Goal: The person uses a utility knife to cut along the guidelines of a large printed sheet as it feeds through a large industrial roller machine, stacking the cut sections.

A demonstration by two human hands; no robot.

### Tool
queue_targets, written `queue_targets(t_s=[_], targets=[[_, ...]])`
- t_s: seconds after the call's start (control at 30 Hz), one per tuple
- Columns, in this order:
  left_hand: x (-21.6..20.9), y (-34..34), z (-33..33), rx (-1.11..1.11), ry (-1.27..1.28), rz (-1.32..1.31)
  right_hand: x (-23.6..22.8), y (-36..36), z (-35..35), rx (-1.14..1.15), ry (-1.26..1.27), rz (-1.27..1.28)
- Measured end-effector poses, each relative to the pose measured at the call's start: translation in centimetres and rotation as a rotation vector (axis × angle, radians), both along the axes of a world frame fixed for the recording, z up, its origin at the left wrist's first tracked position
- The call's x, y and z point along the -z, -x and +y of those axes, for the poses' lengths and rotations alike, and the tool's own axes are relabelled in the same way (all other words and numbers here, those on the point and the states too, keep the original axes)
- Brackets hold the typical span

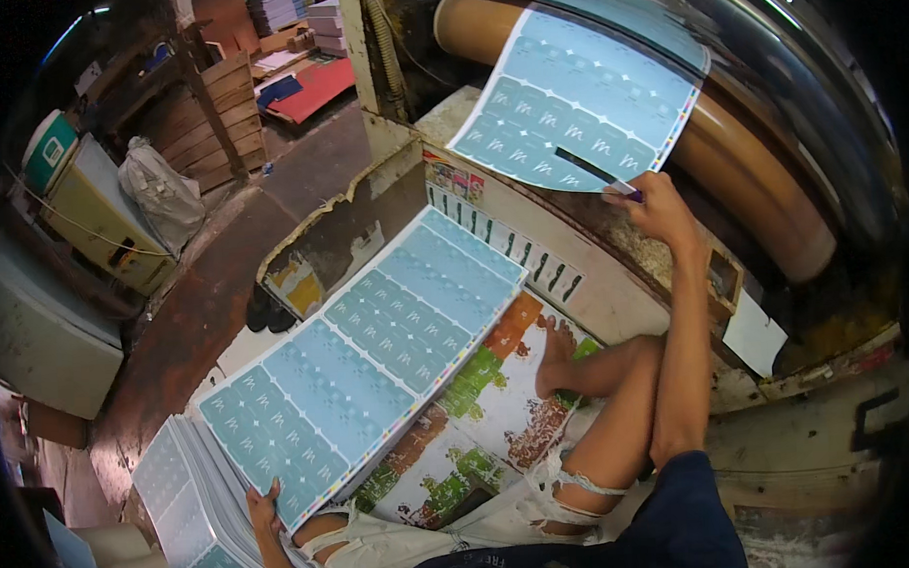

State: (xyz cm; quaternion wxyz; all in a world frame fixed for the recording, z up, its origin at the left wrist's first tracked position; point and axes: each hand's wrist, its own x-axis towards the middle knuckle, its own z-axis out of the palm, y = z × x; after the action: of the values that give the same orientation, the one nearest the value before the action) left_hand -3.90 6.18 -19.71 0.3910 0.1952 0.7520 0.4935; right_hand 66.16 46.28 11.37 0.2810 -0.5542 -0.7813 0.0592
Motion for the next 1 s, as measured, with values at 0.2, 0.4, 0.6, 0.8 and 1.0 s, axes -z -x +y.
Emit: queue_targets(t_s=[0.2, 0.4, 0.6, 0.8, 1.0], targets=[[-1.5, -8.4, 7.3, 0.084, -0.079, 0.012, 1.5, -1.8, -1.3, 0.026, -0.014, 0.044], [4.4, -7.2, 10.6, -0.001, 0.133, 0.214, -1.0, -1.2, -0.8, 0.001, 0.157, 0.059], [6.6, -12.6, 9.7, 0.129, 0.504, 0.698, -1.4, 2.3, -1.8, 0.037, 0.374, 0.001], [-0.6, -19.1, 11.7, 0.396, 0.765, 0.664, -1.2, 4.4, -2.4, 0.056, 0.454, -0.274], [-1.2, -19.6, 12.6, 0.358, 0.844, 0.72, -2.1, 6.4, -4.3, -0.154, 0.317, -0.241]])
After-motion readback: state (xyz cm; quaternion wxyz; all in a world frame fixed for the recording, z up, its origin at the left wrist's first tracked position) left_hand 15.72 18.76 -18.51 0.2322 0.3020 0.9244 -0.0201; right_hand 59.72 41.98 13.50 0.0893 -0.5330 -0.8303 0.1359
